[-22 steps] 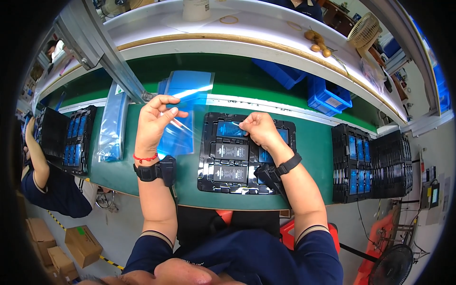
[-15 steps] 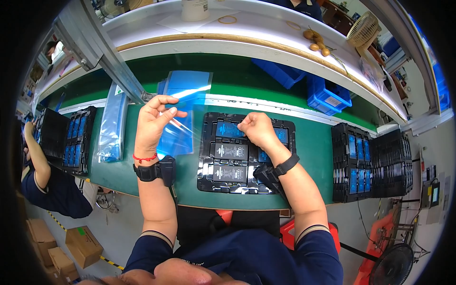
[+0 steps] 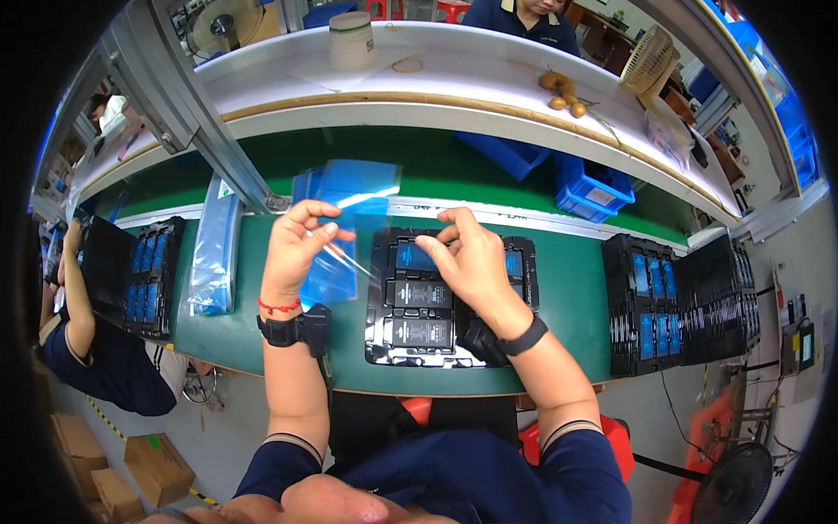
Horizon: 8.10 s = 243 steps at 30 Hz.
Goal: Assembling electronic components by placing batteries into casings and applying protective films.
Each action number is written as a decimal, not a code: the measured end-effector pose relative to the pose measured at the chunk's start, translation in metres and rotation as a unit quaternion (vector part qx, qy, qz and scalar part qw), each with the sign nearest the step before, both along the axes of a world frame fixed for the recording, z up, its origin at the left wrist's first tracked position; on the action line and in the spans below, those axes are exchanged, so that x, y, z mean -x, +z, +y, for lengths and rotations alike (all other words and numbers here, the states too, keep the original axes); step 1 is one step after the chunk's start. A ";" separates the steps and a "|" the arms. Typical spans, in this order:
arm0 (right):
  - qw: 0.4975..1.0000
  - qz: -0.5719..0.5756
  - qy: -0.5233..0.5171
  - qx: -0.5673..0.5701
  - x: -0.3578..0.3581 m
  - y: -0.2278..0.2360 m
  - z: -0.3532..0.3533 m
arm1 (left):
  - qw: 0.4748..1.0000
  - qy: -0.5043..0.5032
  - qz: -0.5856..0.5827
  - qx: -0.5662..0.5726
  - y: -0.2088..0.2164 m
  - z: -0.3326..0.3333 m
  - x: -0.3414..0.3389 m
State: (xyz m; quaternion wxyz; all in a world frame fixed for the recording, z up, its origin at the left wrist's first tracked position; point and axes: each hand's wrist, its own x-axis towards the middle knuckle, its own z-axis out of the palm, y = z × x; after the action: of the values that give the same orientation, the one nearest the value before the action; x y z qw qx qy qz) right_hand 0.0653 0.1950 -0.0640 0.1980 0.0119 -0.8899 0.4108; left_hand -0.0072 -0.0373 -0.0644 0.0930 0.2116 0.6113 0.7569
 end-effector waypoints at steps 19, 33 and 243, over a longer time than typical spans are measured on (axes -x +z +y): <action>0.993 0.095 0.037 0.052 -0.026 0.004 -0.004 | 0.988 -0.146 -0.038 0.042 -0.010 0.034 -0.013; 0.914 -0.127 0.020 0.386 -0.030 -0.016 0.035 | 0.998 -0.031 0.013 -0.059 -0.008 -0.013 0.012; 0.716 0.251 -0.594 0.267 -0.278 -0.106 0.287 | 0.852 0.078 0.106 0.506 -0.059 0.043 0.008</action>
State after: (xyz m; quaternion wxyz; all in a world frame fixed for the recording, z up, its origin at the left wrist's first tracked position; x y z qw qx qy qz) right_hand 0.3436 0.4820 -0.1700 0.6126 -0.4699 -0.4850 0.4107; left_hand -0.0155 0.0055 -0.1231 0.0625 0.1659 0.9306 0.3203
